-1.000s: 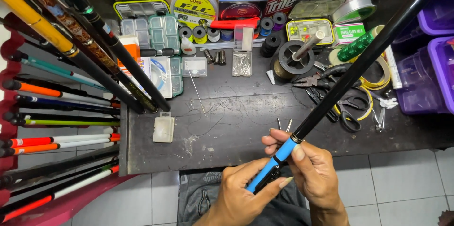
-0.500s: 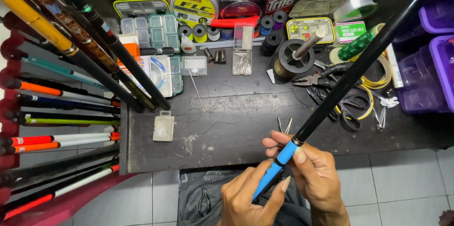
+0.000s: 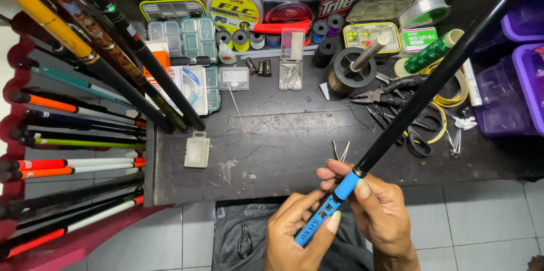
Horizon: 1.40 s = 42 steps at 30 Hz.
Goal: The person holds a black fishing rod with a blue grip and uses a pair of pliers to adjust a metal ring at the base of the grip. They then pick up a thin metal wire, bend it with their fingers, and place it on the table before continuing to adjust the ring on the rod.
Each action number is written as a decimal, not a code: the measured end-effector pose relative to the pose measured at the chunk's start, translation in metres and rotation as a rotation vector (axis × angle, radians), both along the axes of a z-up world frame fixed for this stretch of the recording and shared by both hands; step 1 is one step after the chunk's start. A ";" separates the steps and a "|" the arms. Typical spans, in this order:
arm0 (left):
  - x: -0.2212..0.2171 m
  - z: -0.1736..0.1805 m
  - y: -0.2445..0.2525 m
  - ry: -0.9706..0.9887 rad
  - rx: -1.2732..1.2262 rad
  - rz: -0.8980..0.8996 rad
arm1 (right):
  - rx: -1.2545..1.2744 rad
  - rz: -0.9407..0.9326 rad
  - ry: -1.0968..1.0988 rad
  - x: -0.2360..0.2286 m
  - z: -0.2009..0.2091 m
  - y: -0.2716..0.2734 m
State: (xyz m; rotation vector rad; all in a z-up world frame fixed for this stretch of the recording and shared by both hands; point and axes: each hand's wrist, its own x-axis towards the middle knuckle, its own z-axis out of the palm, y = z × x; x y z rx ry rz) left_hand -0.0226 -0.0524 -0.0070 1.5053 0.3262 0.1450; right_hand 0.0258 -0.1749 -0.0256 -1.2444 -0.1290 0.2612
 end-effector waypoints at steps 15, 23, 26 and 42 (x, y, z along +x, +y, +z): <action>0.002 -0.003 0.006 -0.274 0.349 0.074 | 0.002 -0.009 0.017 -0.002 0.000 0.001; 0.000 0.005 -0.001 -0.134 0.269 0.153 | 0.031 0.004 -0.007 -0.003 -0.002 0.000; -0.003 0.004 -0.003 -0.032 0.170 0.151 | 0.017 0.000 -0.011 -0.004 0.000 0.000; -0.012 0.011 -0.012 -0.253 0.248 0.339 | 0.024 0.016 -0.024 -0.006 -0.002 0.000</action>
